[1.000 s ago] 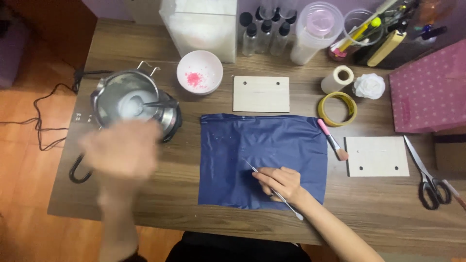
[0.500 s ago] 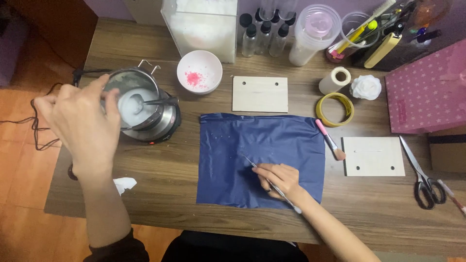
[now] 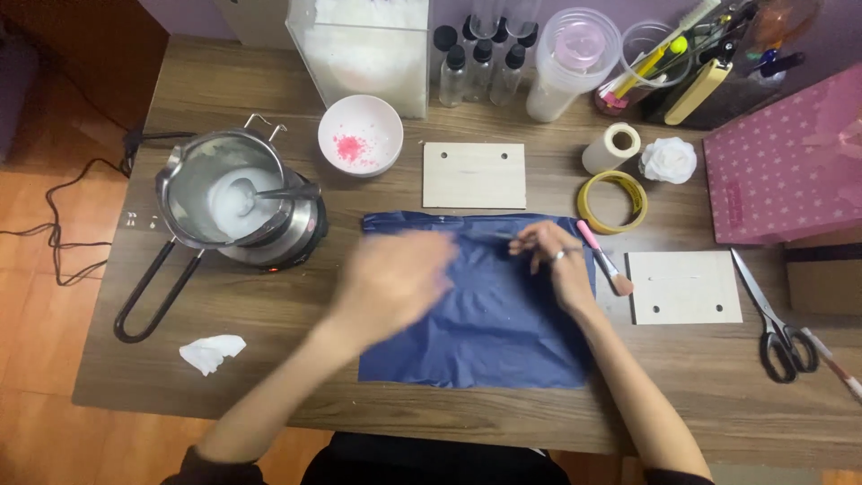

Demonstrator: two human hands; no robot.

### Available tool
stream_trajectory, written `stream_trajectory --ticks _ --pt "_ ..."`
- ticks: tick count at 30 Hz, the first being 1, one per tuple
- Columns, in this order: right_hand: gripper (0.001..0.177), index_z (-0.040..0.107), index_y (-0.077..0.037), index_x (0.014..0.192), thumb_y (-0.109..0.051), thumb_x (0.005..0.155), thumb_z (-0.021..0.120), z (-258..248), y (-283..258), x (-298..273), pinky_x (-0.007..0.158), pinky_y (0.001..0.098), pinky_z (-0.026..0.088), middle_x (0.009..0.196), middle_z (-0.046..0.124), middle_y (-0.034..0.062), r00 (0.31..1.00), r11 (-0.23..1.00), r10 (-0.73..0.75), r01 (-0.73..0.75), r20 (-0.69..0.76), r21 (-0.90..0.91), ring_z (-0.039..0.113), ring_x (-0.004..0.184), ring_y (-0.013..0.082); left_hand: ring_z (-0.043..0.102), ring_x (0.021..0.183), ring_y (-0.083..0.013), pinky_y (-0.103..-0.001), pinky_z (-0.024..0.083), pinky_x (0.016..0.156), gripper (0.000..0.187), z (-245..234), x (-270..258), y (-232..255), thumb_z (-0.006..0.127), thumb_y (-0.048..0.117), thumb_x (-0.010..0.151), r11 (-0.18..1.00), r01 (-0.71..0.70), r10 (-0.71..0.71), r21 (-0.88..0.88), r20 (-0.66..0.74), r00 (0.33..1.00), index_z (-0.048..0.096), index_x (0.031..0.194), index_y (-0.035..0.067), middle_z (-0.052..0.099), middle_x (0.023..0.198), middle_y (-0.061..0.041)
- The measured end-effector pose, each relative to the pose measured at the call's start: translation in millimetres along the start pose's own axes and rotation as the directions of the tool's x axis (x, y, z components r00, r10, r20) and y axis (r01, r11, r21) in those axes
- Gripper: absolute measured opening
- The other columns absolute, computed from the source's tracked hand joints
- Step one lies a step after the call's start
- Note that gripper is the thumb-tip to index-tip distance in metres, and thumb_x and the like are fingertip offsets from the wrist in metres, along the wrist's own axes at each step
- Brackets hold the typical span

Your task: The person is preparing wax by stirring it in a melting pot and using a stylus and brush to manipulate a blue sheet on the workbench.

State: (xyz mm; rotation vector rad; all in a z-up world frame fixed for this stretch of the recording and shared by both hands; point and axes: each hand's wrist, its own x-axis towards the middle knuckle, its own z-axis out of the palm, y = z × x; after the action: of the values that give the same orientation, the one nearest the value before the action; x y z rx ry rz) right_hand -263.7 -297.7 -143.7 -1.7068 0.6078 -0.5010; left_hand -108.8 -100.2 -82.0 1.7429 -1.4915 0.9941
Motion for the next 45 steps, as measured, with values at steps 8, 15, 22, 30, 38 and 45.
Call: stream_trajectory --ticks 8,15,22,30,38,45 --pt "0.041 0.06 0.003 0.091 -0.035 0.096 0.045 9 44 9 0.042 0.0199 0.04 0.074 0.066 0.0192 0.989 0.954 0.001 0.043 -0.146 0.297 0.067 0.066 0.0216 0.027 0.138 -0.0297 -0.051 0.014 0.112 0.083 40 -52 34 0.056 0.055 0.082 0.892 0.22 0.202 -0.394 0.784 0.587 0.033 0.14 0.001 0.035 0.145 -0.02" --pt "0.038 0.061 0.001 0.087 -0.033 0.095 0.046 12 35 8 0.042 0.0198 0.039 0.07 0.066 0.0185 0.988 0.963 -0.009 0.05 -0.153 0.264 0.065 0.06 0.0206 0.025 0.138 -0.0327 -0.054 0.009 0.11 0.088 15 -57 21 0.051 0.061 0.086 0.951 0.278 -0.049 -0.131 0.829 0.557 0.029 0.14 -0.005 0.03 0.146 -0.024" --pt "0.036 0.059 0.001 0.087 -0.031 0.094 0.045 9 47 7 0.04 0.0202 0.038 0.069 0.065 0.0192 0.982 0.951 -0.011 0.069 -0.19 0.302 0.065 0.057 0.0211 0.023 0.14 -0.0259 -0.05 0.008 0.114 0.091 43 -63 61 0.044 0.066 0.082 0.893 0.165 0.249 -0.42 0.764 0.595 0.026 0.143 0.0 0.028 0.149 -0.018" --pt "0.034 0.06 0.0 0.084 -0.029 0.095 0.045 12 38 8 0.04 0.0198 0.038 0.066 0.065 0.0179 0.986 0.954 -0.01 0.059 -0.166 0.292 0.064 0.054 0.0196 0.029 0.137 -0.0262 -0.049 0.012 0.112 0.078 9 -80 26 0.047 0.058 0.089 0.939 0.167 0.136 -0.301 0.77 0.623 0.034 0.139 0.0 0.033 0.146 -0.018" --pt "0.029 0.057 -0.002 0.083 -0.026 0.094 0.047 11 42 8 0.04 0.0199 0.037 0.064 0.063 0.0157 0.987 0.949 -0.023 0.072 -0.159 0.308 0.062 0.053 0.0184 0.044 0.128 -0.0236 -0.047 0.029 0.107 0.066 48 -80 57 0.048 0.05 0.089 0.925 -0.005 0.24 -0.381 0.572 0.785 0.045 0.133 0.001 0.045 0.14 -0.015" --pt "0.027 0.057 -0.003 0.082 -0.024 0.094 0.046 11 40 8 0.041 0.0202 0.038 0.063 0.062 0.0147 0.989 0.955 -0.007 0.051 -0.147 0.292 0.062 0.052 0.0181 0.05 0.121 -0.0206 -0.043 0.035 0.102 0.052 32 -89 32 0.05 0.042 0.09 0.955 -0.049 0.21 -0.294 0.546 0.811 0.052 0.128 0.006 0.053 0.131 -0.01"
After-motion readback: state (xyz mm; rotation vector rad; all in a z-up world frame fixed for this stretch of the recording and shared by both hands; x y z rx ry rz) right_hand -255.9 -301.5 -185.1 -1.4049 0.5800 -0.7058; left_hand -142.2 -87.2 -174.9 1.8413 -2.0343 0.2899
